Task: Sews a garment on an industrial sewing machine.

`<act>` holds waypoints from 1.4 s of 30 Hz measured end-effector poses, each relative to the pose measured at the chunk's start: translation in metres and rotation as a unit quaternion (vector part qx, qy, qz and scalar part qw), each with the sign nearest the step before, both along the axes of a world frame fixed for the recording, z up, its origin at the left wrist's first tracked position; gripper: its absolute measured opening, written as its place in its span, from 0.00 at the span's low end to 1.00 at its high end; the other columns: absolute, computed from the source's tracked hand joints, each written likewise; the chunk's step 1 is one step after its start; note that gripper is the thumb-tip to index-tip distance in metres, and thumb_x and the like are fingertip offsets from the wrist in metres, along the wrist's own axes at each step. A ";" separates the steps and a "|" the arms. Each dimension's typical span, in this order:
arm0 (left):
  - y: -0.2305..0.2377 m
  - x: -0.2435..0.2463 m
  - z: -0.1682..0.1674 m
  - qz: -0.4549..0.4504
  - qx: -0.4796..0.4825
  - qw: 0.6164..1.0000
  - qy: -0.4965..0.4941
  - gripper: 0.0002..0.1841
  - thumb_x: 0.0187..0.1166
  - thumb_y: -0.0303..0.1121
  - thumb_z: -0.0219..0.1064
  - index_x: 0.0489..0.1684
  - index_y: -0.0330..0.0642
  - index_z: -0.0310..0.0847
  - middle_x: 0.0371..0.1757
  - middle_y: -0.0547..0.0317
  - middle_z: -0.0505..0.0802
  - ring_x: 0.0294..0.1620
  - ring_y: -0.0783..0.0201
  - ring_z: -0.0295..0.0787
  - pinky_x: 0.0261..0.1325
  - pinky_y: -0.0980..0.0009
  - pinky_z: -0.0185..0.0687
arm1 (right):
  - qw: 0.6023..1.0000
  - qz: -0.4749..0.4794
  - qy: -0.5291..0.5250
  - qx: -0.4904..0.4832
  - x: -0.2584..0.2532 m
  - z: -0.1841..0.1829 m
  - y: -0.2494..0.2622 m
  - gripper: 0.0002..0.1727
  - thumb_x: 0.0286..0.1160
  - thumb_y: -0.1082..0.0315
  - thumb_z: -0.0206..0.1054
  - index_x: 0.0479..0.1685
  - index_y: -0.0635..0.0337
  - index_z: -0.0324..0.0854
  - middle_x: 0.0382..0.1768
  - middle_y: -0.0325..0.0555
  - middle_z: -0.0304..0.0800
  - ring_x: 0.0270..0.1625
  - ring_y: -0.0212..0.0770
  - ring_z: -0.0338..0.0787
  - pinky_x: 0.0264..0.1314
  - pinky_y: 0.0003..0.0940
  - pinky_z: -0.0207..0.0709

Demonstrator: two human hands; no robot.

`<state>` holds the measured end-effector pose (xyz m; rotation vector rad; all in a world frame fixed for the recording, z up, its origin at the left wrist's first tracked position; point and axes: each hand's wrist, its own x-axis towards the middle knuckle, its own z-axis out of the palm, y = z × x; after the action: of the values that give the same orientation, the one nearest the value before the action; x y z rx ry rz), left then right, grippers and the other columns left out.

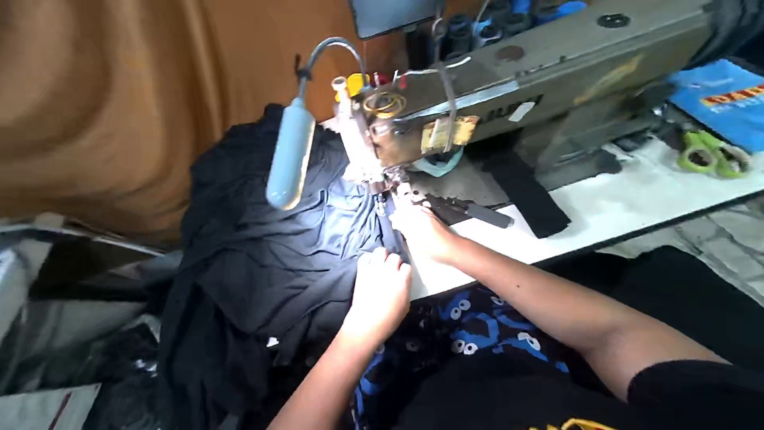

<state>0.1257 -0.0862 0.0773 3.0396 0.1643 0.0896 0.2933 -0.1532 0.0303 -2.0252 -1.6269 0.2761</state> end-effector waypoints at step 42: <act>0.066 0.031 -0.037 -0.044 -0.016 0.999 0.028 0.29 0.86 0.43 0.48 0.86 0.47 0.72 0.89 0.51 0.73 0.83 0.39 0.72 0.72 0.38 0.70 | 0.965 0.137 -0.218 0.053 -0.042 0.009 -0.047 0.08 0.76 0.77 0.60 0.33 0.66 0.85 0.45 0.64 0.91 0.54 0.60 0.93 0.54 0.48 0.86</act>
<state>0.1564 -0.0198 0.0400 3.0148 0.0366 -0.0059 0.2515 -0.2005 0.0391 -1.8637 -2.1442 -0.1755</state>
